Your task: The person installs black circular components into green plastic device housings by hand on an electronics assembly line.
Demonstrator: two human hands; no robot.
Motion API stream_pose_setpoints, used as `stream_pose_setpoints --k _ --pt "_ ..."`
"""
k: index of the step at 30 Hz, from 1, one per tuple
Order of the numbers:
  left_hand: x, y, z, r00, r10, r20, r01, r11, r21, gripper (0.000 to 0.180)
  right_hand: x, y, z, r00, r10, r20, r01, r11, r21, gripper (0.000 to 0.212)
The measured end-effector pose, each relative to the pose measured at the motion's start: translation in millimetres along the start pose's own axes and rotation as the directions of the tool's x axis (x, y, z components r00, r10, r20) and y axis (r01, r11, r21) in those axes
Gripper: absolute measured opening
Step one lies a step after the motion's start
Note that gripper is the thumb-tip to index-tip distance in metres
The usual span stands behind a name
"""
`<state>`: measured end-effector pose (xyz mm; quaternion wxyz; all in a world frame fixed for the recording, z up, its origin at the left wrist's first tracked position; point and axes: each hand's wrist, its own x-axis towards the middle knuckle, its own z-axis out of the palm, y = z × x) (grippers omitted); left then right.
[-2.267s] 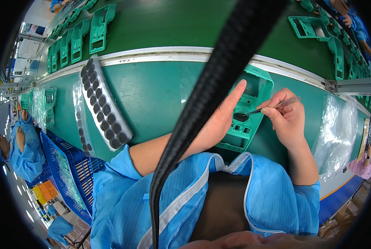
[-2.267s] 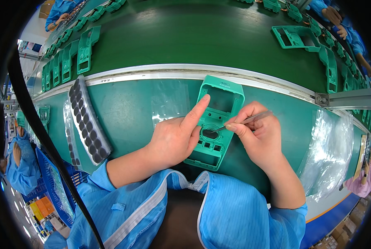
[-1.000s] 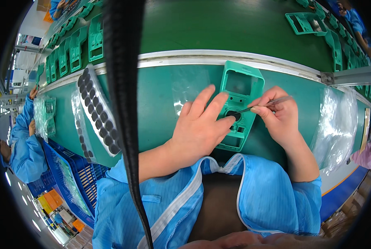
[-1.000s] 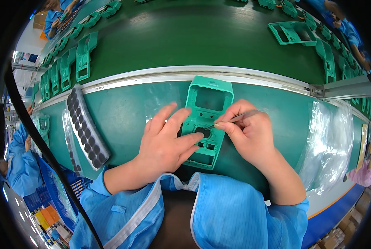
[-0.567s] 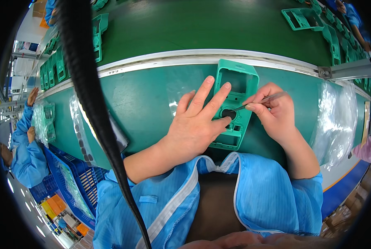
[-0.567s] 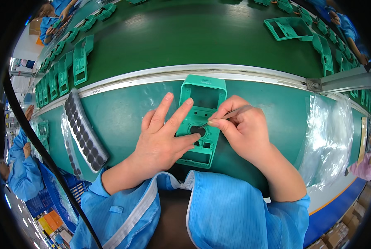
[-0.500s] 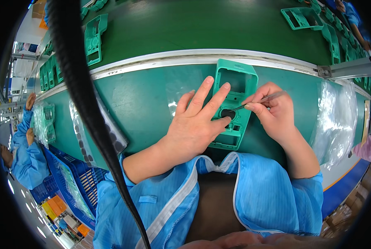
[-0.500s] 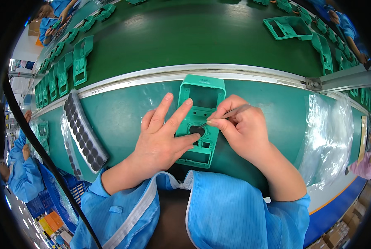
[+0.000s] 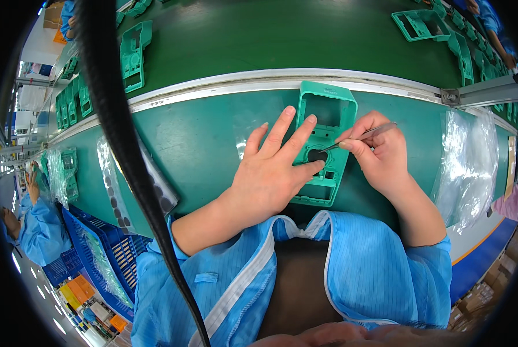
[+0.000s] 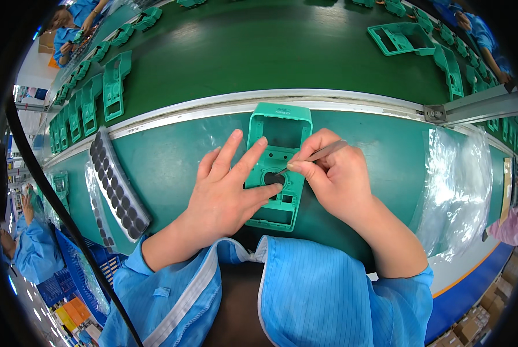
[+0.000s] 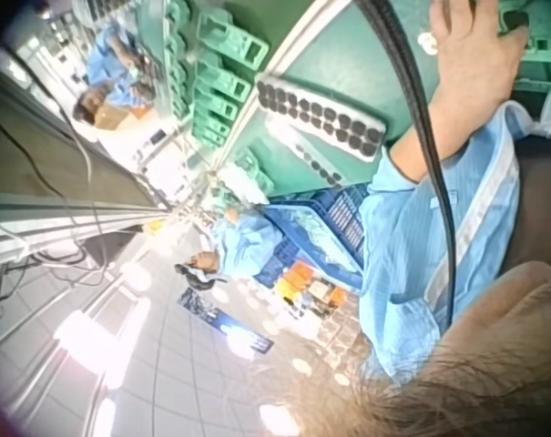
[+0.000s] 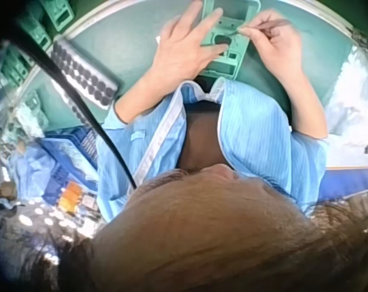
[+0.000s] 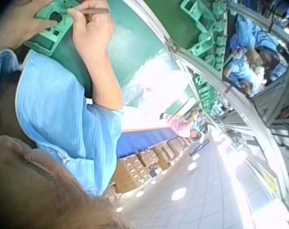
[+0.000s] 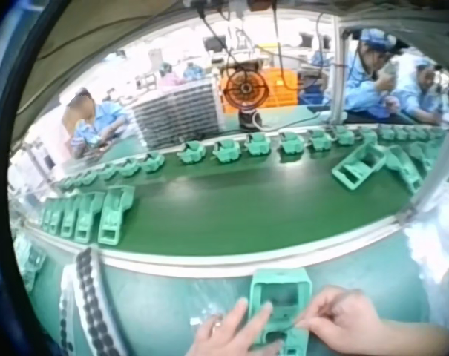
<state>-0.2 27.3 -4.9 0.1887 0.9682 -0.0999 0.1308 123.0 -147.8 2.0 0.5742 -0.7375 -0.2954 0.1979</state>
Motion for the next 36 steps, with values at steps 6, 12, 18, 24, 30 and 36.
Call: stream_pose_setpoints --k 6,12,18,24,30,36 --pt "0 2 -1 0.999 -0.027 0.017 0.027 0.999 -0.02 0.026 -2 2 -1 1.0 0.01 0.005 -0.01 1.0 -0.001 0.007" --pt "0 2 -1 0.999 -0.027 0.018 0.028 1.0 -0.014 0.027 -3 3 -3 0.999 -0.043 0.022 0.043 0.999 -0.005 0.009" --pt "-1 2 0 0.999 -0.029 0.026 0.029 1.0 -0.011 0.028 0 -11 -14 0.994 0.009 -0.105 0.016 0.971 0.239 0.013" --pt "1 2 -2 0.998 -0.04 0.05 0.039 0.999 0.023 0.036 -7 -3 -17 0.988 -0.153 0.018 0.152 0.988 0.021 0.013" --pt "2 4 -1 0.994 -0.073 0.082 0.068 0.996 0.063 0.046 -7 -3 -14 0.952 -0.302 0.04 0.305 0.944 -0.125 0.012" --pt "4 0 -2 0.995 -0.071 0.067 0.072 0.997 -0.015 0.042 -13 -2 -13 0.967 -0.255 -0.002 0.254 0.965 -0.06 0.011"
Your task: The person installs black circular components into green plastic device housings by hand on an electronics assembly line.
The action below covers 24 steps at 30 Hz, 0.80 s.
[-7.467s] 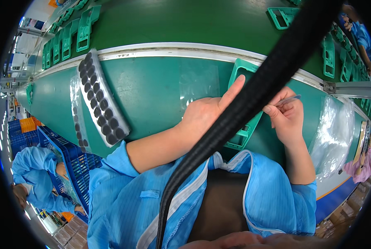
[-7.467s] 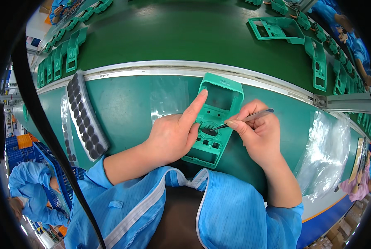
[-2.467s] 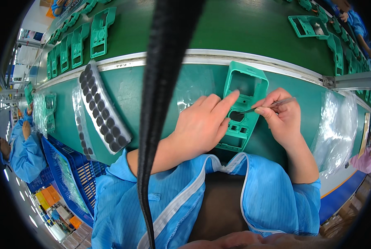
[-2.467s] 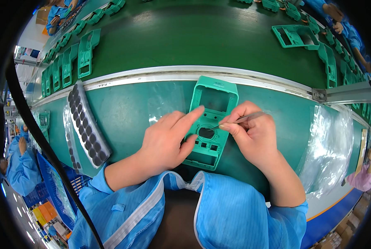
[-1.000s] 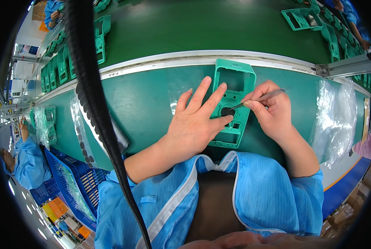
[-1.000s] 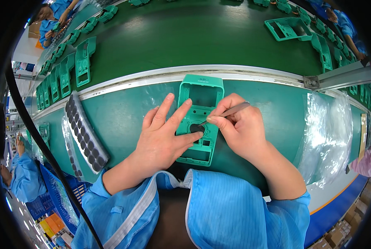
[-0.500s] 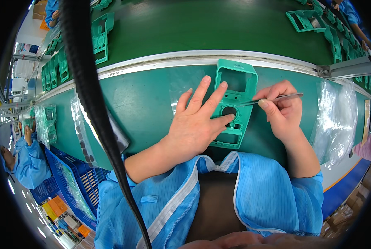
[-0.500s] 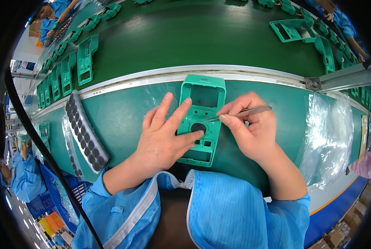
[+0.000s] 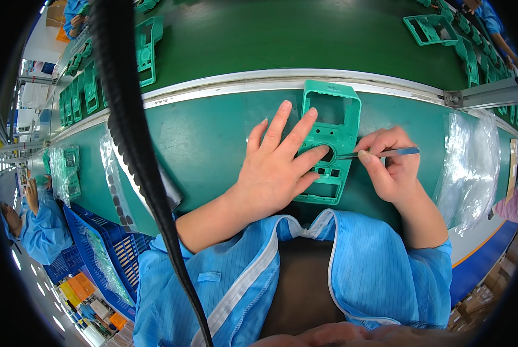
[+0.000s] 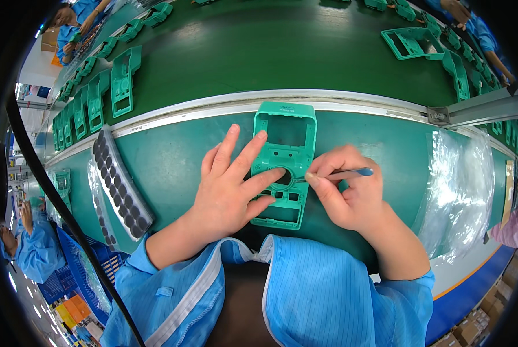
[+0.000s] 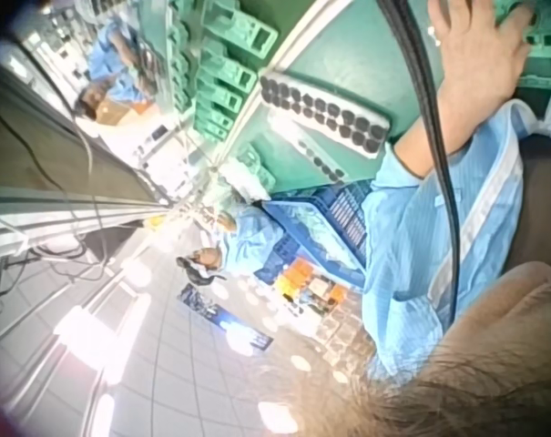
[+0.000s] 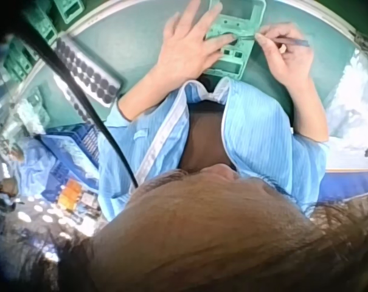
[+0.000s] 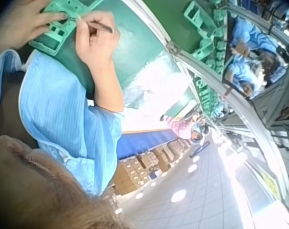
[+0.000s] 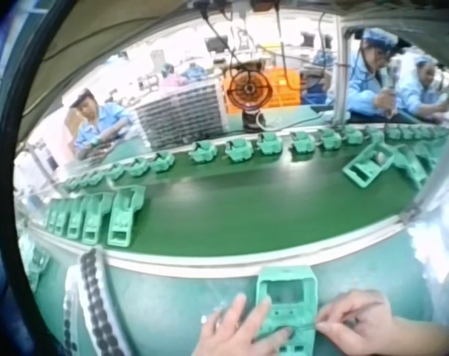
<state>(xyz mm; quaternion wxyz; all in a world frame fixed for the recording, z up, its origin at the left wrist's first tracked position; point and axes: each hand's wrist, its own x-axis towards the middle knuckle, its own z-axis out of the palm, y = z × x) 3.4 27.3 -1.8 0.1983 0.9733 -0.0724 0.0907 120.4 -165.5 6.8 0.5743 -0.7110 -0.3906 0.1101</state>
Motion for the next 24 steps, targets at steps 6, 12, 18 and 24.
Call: stream_pose_setpoints --k 6,12,18,24 --pt "-2 1 0 0.999 0.021 -0.029 -0.021 1.0 -0.009 0.032 4 0 3 0.985 -0.147 0.091 0.161 0.974 -0.161 0.017" --pt "-2 -1 -1 0.999 0.033 -0.006 -0.033 0.999 -0.002 0.025 6 -8 3 0.951 -0.253 0.178 0.3 0.892 -0.339 0.022" --pt "0 -1 0 1.0 0.016 0.024 -0.014 0.997 -0.079 0.031 2 -5 6 0.967 -0.197 0.164 0.235 0.936 -0.262 0.023" --pt "1 -5 2 0.998 -0.003 -0.056 -0.008 0.981 -0.195 0.067 2 -7 5 0.982 -0.155 0.107 0.174 0.965 -0.199 0.017"
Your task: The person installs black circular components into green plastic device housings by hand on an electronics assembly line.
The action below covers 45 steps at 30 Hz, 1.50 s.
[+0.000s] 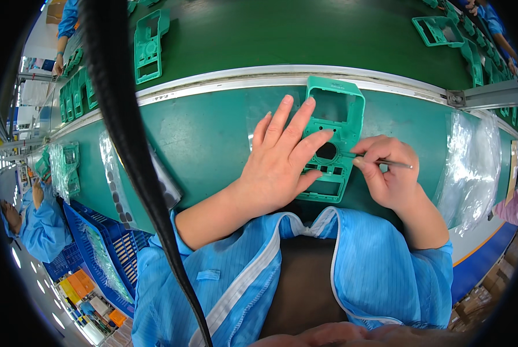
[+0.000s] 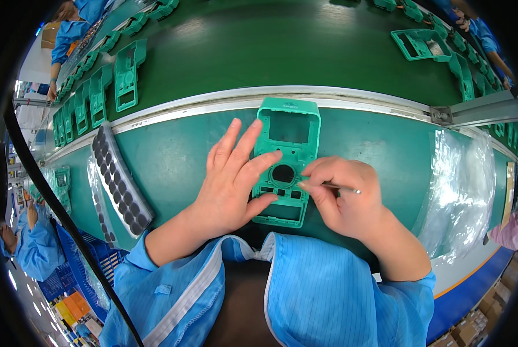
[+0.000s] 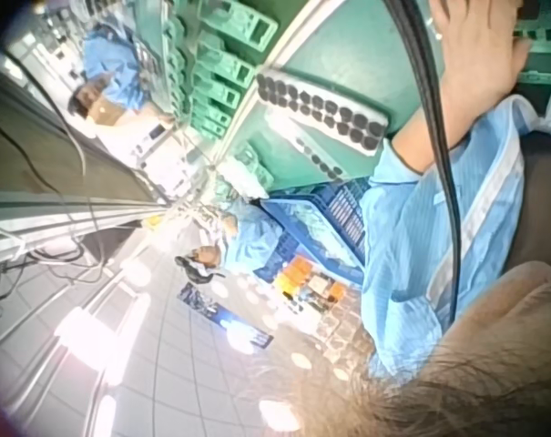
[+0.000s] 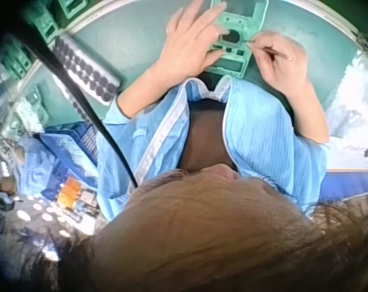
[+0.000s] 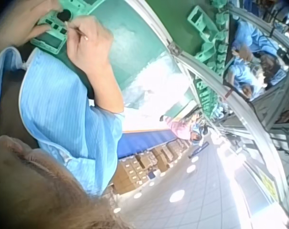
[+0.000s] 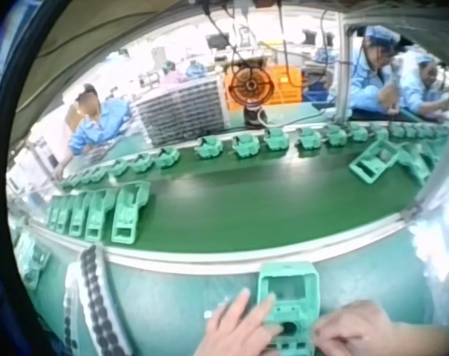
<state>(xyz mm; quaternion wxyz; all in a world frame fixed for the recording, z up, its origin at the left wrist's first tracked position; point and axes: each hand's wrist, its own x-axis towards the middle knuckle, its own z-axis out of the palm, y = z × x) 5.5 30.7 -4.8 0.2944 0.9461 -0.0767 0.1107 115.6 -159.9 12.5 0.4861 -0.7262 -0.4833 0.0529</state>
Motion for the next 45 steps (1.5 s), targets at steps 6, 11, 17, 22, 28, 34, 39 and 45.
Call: stream_pose_setpoints --k 6,11,17,22,28,34,39,45 --pt "1 -4 -1 0.999 -0.01 0.034 0.011 1.0 -0.025 0.08 -2 7 -1 0.987 0.136 -0.084 -0.127 0.986 0.106 0.014" --pt "2 -10 -2 0.997 -0.036 0.068 0.044 0.992 -0.122 0.081 0 7 -2 0.994 0.09 -0.057 -0.087 0.995 0.057 0.014" --pt "1 -8 -3 0.994 -0.059 0.097 0.069 0.992 -0.102 0.081 2 4 0 0.999 0.03 -0.041 -0.029 1.0 0.007 0.014" --pt "1 -9 -2 0.994 -0.058 0.096 0.067 0.993 -0.095 0.082 1 2 1 0.999 -0.032 -0.026 0.03 0.996 -0.078 0.018" --pt "1 -7 -2 0.993 -0.069 0.097 0.077 0.994 -0.081 0.083 3 -2 1 0.985 -0.17 0.035 0.174 0.953 -0.249 0.021" --pt "1 -7 -3 0.992 -0.071 0.106 0.079 0.994 -0.071 0.083 -4 5 5 0.993 0.081 -0.09 -0.083 0.996 -0.019 0.014" --pt "1 -7 -1 0.992 -0.075 0.103 0.082 0.995 -0.064 0.084 -2 3 4 0.933 0.35 -0.082 -0.331 0.924 0.19 0.011" --pt "1 -7 -2 0.991 -0.079 0.104 0.089 0.992 -0.091 0.081 -2 3 4 0.905 0.418 -0.078 -0.373 0.868 0.328 0.009"
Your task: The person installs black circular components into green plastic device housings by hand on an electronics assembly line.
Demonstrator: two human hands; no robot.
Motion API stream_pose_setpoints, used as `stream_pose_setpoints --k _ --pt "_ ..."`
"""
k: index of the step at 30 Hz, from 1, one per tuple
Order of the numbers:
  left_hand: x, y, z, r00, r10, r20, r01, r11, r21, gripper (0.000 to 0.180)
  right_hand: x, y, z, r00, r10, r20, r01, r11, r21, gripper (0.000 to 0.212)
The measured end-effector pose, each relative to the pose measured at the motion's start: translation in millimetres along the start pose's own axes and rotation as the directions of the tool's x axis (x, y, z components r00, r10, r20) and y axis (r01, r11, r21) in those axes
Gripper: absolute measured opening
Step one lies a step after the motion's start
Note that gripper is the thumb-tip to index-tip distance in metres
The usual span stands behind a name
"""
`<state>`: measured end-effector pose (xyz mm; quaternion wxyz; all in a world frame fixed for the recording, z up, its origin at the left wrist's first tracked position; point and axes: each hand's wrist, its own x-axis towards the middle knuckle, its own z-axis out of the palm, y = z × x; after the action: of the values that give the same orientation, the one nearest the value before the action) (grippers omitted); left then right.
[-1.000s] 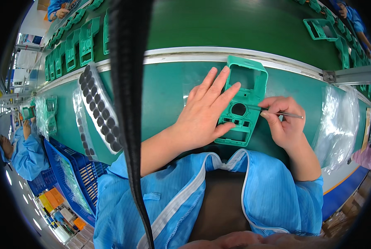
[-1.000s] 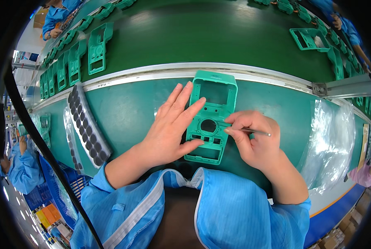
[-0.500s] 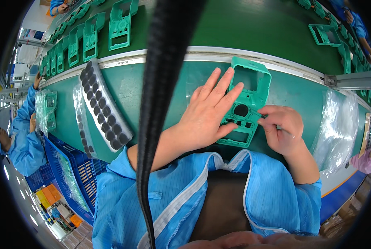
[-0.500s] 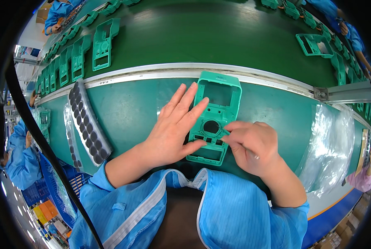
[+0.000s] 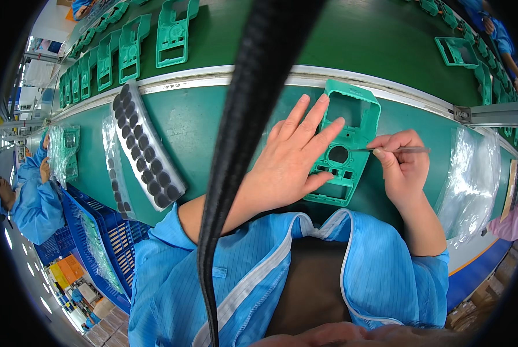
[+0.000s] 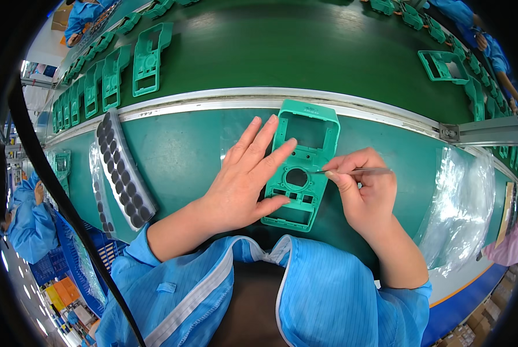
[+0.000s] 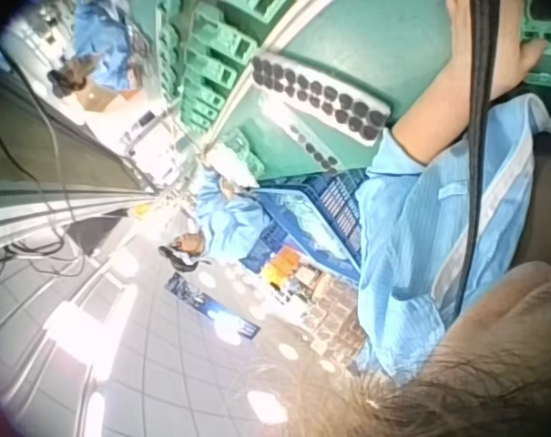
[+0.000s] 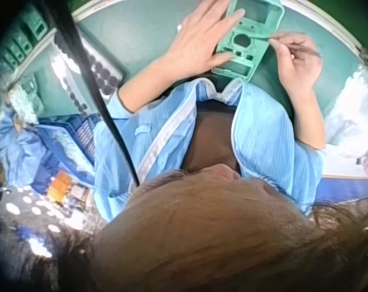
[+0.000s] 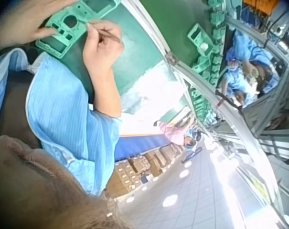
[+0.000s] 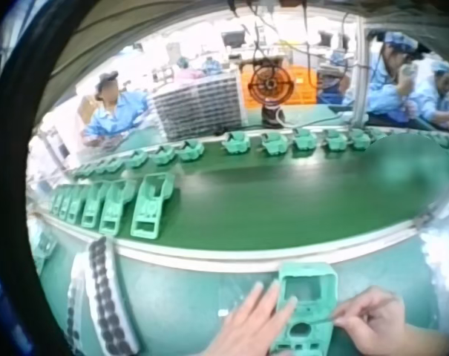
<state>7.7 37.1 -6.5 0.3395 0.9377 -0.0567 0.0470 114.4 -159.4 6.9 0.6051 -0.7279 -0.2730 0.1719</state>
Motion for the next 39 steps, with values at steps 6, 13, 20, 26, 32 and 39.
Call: stream_pose_setpoints --k 6,13,20,26,32,39 --pt "-1 -1 0 0.999 0.043 -0.008 -0.042 0.999 0.027 0.077 3 -3 -3 0.998 0.064 -0.006 -0.063 0.991 0.12 0.011" --pt "-1 0 2 0.999 0.018 -0.036 -0.019 0.999 -0.037 0.077 0 -1 -1 0.799 -0.544 0.256 0.596 0.658 -0.46 0.026" --pt "0 2 1 0.999 0.016 -0.037 -0.019 0.998 -0.058 0.078 -2 4 -1 0.878 -0.445 0.177 0.477 0.777 -0.412 0.02" --pt "0 0 -1 0.999 0.025 -0.03 -0.025 0.999 -0.026 0.076 3 2 0 0.998 0.057 0.003 -0.057 0.994 0.093 0.011" --pt "1 2 -1 0.998 0.045 -0.039 -0.046 0.998 -0.034 0.064 7 3 -4 0.998 0.064 0.028 -0.067 0.988 0.136 0.015" --pt "2 3 -2 0.999 0.041 -0.03 -0.043 0.998 -0.052 0.057 4 -3 -10 0.987 0.101 0.124 -0.125 0.971 0.205 0.017"
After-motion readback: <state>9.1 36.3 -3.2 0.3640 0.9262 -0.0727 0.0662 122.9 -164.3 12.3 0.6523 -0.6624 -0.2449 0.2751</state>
